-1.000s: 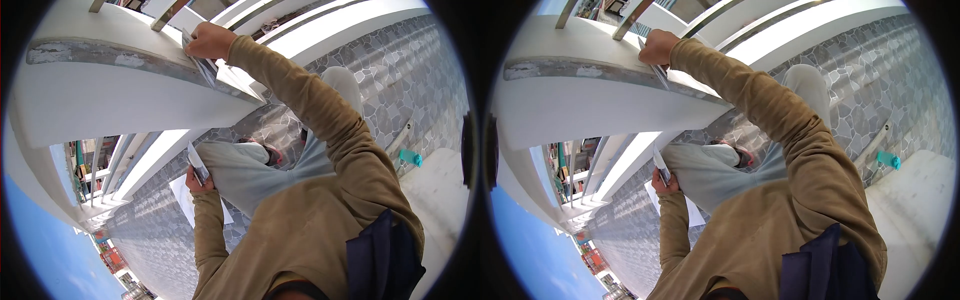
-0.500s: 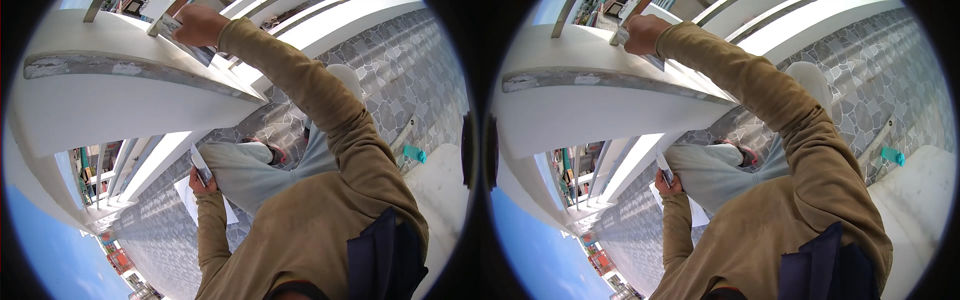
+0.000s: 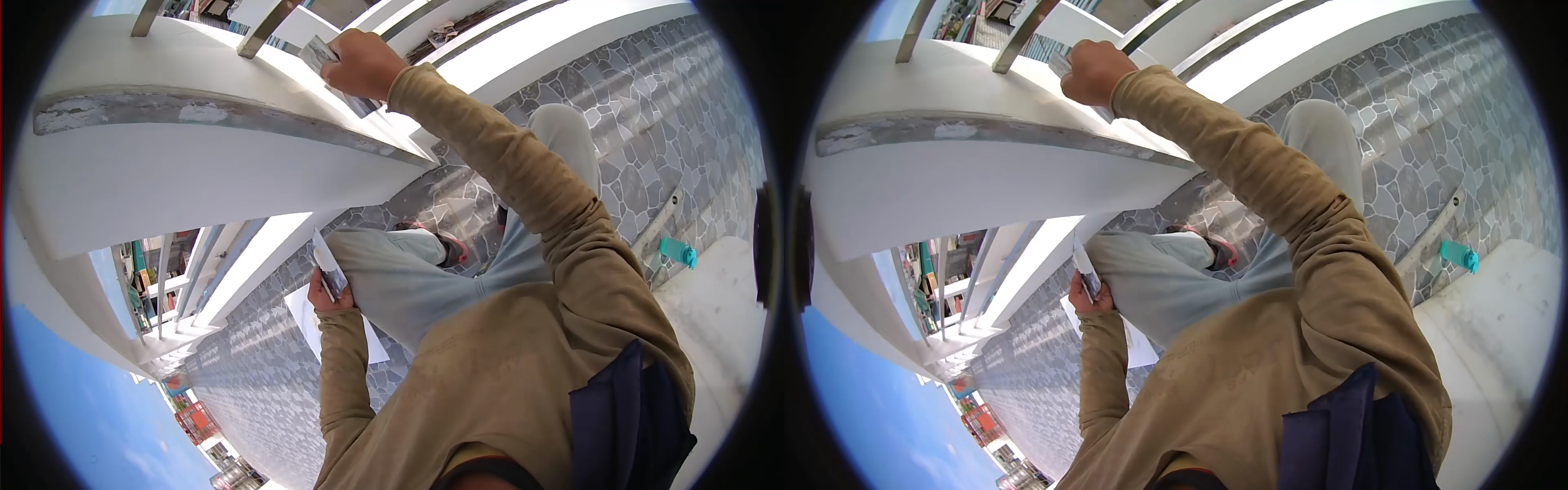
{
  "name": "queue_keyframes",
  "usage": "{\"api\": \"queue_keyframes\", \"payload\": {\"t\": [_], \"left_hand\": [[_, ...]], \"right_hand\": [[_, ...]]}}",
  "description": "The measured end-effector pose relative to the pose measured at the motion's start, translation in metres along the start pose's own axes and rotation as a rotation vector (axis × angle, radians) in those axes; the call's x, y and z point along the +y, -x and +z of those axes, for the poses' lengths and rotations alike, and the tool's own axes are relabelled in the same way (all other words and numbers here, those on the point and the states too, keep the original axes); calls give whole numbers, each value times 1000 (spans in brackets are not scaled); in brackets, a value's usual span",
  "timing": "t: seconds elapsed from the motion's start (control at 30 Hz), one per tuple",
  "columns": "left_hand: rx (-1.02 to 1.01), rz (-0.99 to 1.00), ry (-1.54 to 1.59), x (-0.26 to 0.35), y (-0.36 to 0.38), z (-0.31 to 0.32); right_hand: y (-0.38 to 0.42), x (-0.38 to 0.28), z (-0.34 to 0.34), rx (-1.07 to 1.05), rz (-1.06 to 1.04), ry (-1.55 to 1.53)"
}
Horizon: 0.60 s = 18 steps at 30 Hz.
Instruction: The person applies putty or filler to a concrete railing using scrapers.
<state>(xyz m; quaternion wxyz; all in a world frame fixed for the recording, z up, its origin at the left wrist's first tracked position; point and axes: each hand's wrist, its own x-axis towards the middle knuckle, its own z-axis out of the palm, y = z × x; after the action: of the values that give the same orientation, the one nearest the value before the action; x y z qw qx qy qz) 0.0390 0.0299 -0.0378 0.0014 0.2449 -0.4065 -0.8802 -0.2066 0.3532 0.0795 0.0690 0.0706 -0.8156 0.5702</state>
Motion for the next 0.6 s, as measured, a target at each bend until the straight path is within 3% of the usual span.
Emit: {"api": "queue_keyframes", "payload": {"t": [0.1,0.13,0.2,0.27,0.33,0.43,0.53,0.6], "left_hand": [[17,22,0,0,0,0],[26,25,16,0,1,0],[45,38,7,-1,0,-4],[-92,13,17,1,-6,-20],[-94,-4,21,2,-8,-21],[-89,-22,14,1,-10,-13],[-93,-15,-8,2,-7,-11],[-104,-3,-5,1,-4,-8]], "right_hand": [[-16,-2,6,-124,14,24],[-18,-13,0,-270,54,-61],[-31,-27,2,-327,74,-247],[-33,-57,-12,-385,114,-429],[-47,-78,-19,-418,97,-338],[-39,-102,-47,-383,9,-384],[-48,-91,-61,-107,-86,-501],[-46,-49,-83,21,-807,234]]}}
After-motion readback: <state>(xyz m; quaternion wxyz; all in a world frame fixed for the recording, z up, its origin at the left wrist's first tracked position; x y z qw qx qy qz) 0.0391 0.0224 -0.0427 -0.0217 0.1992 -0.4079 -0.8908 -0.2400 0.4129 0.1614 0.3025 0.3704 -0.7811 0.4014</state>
